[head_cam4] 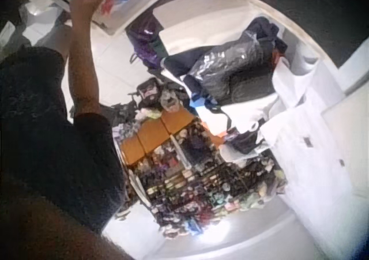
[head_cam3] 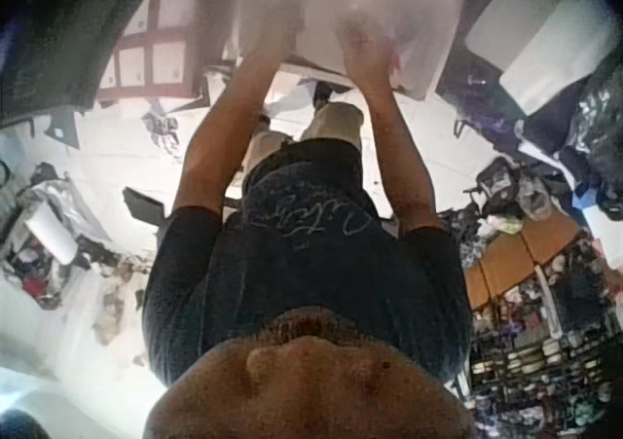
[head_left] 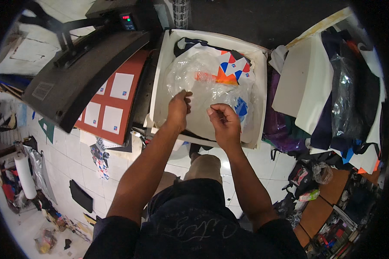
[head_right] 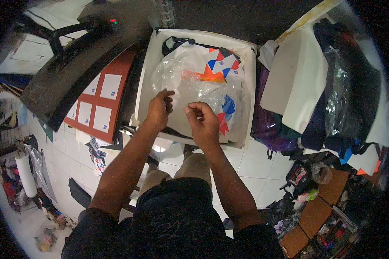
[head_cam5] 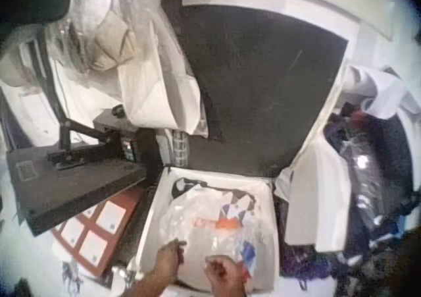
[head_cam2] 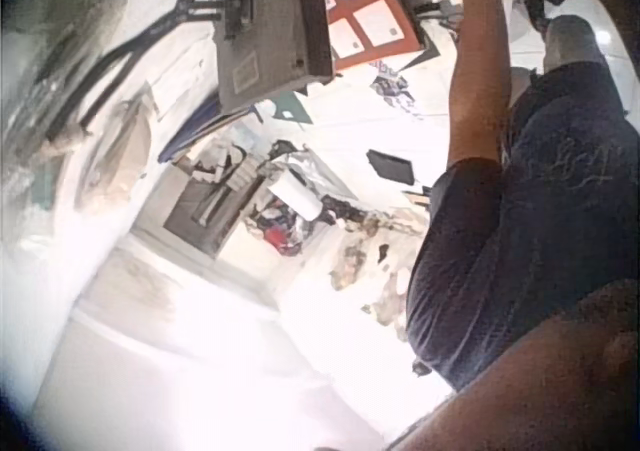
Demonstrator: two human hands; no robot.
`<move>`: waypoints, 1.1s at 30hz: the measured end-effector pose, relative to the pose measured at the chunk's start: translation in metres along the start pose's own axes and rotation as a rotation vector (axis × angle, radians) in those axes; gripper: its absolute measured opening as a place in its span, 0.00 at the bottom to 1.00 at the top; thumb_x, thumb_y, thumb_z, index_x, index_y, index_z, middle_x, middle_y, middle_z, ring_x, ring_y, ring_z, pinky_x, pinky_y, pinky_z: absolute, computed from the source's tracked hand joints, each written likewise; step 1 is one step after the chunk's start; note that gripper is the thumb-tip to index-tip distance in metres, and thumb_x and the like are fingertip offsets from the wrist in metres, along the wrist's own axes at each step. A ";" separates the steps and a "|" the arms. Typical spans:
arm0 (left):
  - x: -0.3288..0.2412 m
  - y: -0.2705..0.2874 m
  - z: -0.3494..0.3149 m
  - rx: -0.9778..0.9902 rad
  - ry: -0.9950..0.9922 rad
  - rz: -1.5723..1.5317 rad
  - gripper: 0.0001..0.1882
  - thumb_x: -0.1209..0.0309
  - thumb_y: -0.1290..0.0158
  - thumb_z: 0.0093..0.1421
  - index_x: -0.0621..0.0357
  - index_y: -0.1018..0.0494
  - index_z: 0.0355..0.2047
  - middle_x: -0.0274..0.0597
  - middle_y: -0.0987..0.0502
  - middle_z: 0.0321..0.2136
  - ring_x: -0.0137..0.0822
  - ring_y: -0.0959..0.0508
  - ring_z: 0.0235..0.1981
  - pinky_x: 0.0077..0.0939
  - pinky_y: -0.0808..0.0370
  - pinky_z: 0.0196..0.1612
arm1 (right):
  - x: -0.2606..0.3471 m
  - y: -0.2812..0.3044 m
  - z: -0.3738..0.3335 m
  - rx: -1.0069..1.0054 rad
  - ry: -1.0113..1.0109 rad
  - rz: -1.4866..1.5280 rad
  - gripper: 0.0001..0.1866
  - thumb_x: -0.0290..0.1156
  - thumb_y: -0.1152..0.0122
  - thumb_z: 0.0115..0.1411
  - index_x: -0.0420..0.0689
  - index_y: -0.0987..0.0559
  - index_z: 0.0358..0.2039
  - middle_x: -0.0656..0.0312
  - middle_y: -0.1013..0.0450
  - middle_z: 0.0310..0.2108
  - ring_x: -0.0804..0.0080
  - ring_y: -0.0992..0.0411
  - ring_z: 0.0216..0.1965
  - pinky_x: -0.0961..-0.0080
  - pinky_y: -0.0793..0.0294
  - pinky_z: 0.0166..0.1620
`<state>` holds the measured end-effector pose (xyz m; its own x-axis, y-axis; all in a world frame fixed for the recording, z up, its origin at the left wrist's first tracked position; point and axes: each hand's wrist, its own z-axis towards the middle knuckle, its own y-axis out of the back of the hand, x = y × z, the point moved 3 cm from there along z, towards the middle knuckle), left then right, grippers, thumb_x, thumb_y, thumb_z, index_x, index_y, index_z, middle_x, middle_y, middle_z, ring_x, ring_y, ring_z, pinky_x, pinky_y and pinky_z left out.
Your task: The person positions small labels on a heat press plate, uses shears to cut a strip of different labels into individual pieces, and places them back onto the press for heat transfer.
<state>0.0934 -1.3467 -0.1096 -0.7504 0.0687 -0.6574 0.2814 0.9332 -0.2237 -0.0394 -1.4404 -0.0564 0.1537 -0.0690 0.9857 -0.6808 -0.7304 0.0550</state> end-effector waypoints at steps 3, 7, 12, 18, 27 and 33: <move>-0.014 -0.019 0.041 -0.141 0.030 0.098 0.16 0.61 0.55 0.63 0.62 0.29 0.41 0.37 0.32 0.27 0.28 0.34 0.25 0.23 0.36 0.28 | -0.006 0.019 0.010 -0.058 -0.145 -0.007 0.10 0.31 0.39 0.59 0.39 0.25 0.37 0.66 0.27 0.29 0.83 0.31 0.30 0.83 0.31 0.35; -0.004 -0.024 0.063 -0.011 -0.150 0.129 0.16 0.66 0.52 0.61 0.61 0.30 0.46 0.37 0.32 0.31 0.27 0.32 0.30 0.20 0.33 0.34 | -0.032 0.044 0.008 -0.105 -0.151 -0.024 0.08 0.28 0.40 0.59 0.40 0.26 0.37 0.68 0.29 0.29 0.83 0.33 0.30 0.84 0.33 0.35; 0.007 0.014 0.083 0.027 -0.246 0.206 0.18 0.73 0.49 0.58 0.60 0.32 0.49 0.37 0.28 0.39 0.25 0.29 0.38 0.22 0.30 0.42 | -0.036 0.044 0.007 -0.115 -0.143 0.020 0.08 0.28 0.40 0.59 0.39 0.25 0.37 0.68 0.29 0.29 0.83 0.33 0.30 0.84 0.32 0.35; -0.002 0.015 0.047 0.035 -0.204 0.108 0.15 0.70 0.52 0.60 0.62 0.31 0.46 0.38 0.26 0.37 0.30 0.26 0.36 0.24 0.29 0.39 | -0.025 0.014 0.007 -0.072 -0.200 0.174 0.08 0.28 0.40 0.59 0.40 0.25 0.37 0.67 0.28 0.28 0.82 0.32 0.27 0.85 0.34 0.30; -0.060 0.068 -0.122 0.373 -0.133 0.261 0.11 0.68 0.46 0.60 0.60 0.28 0.41 0.37 0.25 0.29 0.26 0.26 0.29 0.19 0.31 0.31 | 0.033 -0.071 -0.031 0.207 -0.251 0.377 0.09 0.27 0.38 0.57 0.40 0.24 0.38 0.65 0.26 0.30 0.81 0.29 0.30 0.83 0.29 0.33; -0.081 0.189 -0.136 0.355 -0.142 0.187 0.07 0.73 0.47 0.60 0.58 0.28 0.38 0.34 0.25 0.28 0.24 0.27 0.28 0.19 0.30 0.31 | 0.056 -0.182 -0.067 0.365 -0.167 0.309 0.12 0.32 0.40 0.60 0.37 0.22 0.39 0.63 0.24 0.33 0.81 0.28 0.33 0.82 0.27 0.36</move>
<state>0.1255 -1.1280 -0.0005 -0.5837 0.1528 -0.7975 0.6122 0.7281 -0.3085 0.0450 -1.2662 -0.0009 0.1178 -0.4055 0.9065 -0.4221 -0.8467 -0.3239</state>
